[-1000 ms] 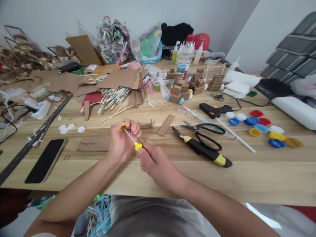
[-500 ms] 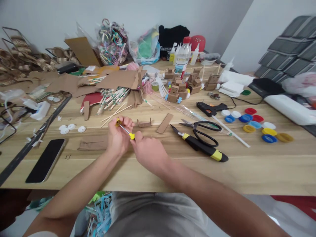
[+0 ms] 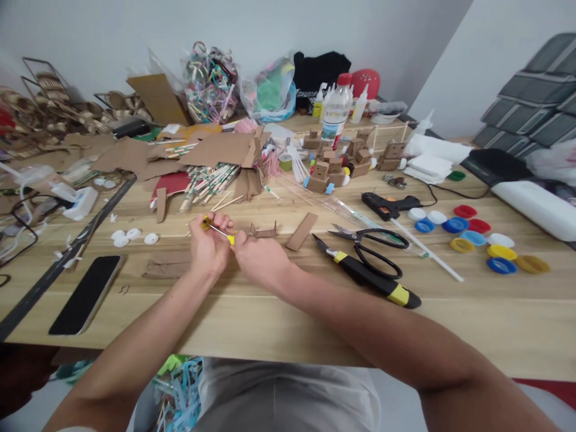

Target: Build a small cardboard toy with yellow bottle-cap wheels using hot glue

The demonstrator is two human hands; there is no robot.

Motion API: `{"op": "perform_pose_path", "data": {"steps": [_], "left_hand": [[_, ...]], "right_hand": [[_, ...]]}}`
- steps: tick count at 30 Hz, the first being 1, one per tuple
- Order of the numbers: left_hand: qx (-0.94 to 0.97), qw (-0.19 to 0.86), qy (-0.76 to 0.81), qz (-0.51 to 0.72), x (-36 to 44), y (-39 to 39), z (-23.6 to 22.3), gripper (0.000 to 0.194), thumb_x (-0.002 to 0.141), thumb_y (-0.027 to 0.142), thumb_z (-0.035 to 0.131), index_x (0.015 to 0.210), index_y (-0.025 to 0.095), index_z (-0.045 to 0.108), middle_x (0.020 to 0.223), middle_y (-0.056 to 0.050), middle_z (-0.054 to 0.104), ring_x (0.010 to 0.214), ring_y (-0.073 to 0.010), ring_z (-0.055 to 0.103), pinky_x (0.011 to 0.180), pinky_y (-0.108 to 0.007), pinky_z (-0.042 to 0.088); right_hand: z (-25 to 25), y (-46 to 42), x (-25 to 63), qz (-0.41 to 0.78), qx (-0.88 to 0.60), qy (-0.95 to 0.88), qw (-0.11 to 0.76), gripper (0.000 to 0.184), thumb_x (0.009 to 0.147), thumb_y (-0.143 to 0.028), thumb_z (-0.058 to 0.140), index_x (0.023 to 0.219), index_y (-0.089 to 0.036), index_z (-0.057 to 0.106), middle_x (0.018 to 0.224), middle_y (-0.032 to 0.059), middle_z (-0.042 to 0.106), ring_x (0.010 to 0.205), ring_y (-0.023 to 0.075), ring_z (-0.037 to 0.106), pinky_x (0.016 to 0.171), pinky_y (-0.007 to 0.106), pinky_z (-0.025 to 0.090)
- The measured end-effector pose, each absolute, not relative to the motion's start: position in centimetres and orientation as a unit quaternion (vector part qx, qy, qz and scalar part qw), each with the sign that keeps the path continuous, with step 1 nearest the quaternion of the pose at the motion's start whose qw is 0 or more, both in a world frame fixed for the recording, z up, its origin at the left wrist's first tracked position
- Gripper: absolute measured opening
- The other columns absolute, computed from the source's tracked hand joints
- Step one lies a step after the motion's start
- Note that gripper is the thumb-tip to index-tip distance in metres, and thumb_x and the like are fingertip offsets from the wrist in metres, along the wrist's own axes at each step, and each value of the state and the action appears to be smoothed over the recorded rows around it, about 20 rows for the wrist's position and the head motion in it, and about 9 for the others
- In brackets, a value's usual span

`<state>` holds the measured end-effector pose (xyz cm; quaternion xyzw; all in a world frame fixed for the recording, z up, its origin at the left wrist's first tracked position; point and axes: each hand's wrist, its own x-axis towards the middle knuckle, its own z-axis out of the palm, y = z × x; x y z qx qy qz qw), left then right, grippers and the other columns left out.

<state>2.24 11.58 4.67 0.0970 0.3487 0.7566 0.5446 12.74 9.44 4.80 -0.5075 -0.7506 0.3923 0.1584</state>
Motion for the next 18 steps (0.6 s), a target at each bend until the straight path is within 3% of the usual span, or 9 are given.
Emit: {"op": "perform_pose_path", "data": {"steps": [2,5,8,11,14,16,18], "left_hand": [[0.104,0.531,0.352,0.763,2.1,11.8,4.5,0.039,0.100,0.024,0.037,0.062,0.023,0.042,0.055,0.006,0.036,0.051,-0.0121,0.035,0.058,-0.022,0.040],[0.137,0.518,0.361,0.764,2.2,11.6,4.0,0.037,0.097,0.027,0.044,0.061,0.023,0.043,0.054,0.006,0.036,0.051,-0.0121,0.037,0.058,-0.022,0.042],[0.185,0.532,0.371,0.738,3.0,11.1,3.4,0.035,0.094,0.030,0.050,0.060,0.023,0.044,0.056,0.004,0.042,0.055,-0.0122,0.045,0.059,-0.021,0.043],[0.226,0.531,0.361,0.733,3.7,10.7,2.8,0.033,0.091,0.035,0.053,0.061,0.023,0.047,0.060,0.003,0.049,0.059,-0.0130,0.050,0.060,-0.023,0.045],[0.283,0.503,0.366,0.730,3.5,10.6,2.3,0.034,0.089,0.046,0.062,0.065,0.024,0.053,0.068,0.001,0.059,0.067,-0.0145,0.058,0.067,-0.025,0.051],[0.339,0.484,0.371,0.716,3.2,10.4,2.1,0.037,0.085,0.059,0.071,0.074,0.024,0.063,0.077,-0.001,0.068,0.076,-0.0169,0.064,0.075,-0.028,0.054],[0.398,0.468,0.367,0.698,2.8,10.3,2.0,0.049,0.078,0.073,0.075,0.085,0.025,0.071,0.085,-0.004,0.074,0.082,-0.0198,0.068,0.081,-0.032,0.057]], "right_hand": [[4.7,9.6,12.5,0.400,-0.503,-0.749,0.161,0.006,0.098,-0.015,0.049,0.096,-0.019,0.054,0.091,0.0203,0.071,0.096,0.0349,0.072,0.081,0.041,0.052],[5.3,10.2,12.3,0.458,-0.462,-0.742,0.160,0.016,0.102,-0.024,0.048,0.085,-0.025,0.047,0.067,0.0020,0.059,0.068,0.0233,0.065,0.067,0.033,0.051],[6.3,10.8,12.2,0.534,-0.414,-0.723,0.146,0.031,0.109,-0.033,0.025,0.080,-0.029,0.036,0.050,-0.0107,0.033,0.039,0.0144,0.036,0.047,0.026,0.041],[7.0,11.3,12.3,0.572,-0.398,-0.703,0.140,0.033,0.108,-0.030,0.013,0.079,-0.030,0.030,0.047,-0.0139,0.022,0.035,0.0123,0.019,0.041,0.025,0.034],[6.9,11.4,12.7,0.567,-0.403,-0.700,0.160,0.032,0.108,-0.029,0.023,0.077,-0.029,0.033,0.050,-0.0119,0.027,0.039,0.0119,0.027,0.047,0.025,0.035],[6.8,11.2,13.2,0.518,-0.418,-0.722,0.189,0.029,0.106,-0.028,0.034,0.078,-0.026,0.043,0.058,-0.0059,0.045,0.050,0.0139,0.045,0.058,0.027,0.041],[6.8,10.8,13.7,0.405,-0.447,-0.775,0.187,0.021,0.103,-0.028,0.043,0.092,-0.020,0.058,0.079,0.0052,0.067,0.070,0.0200,0.063,0.071,0.032,0.046]]}}
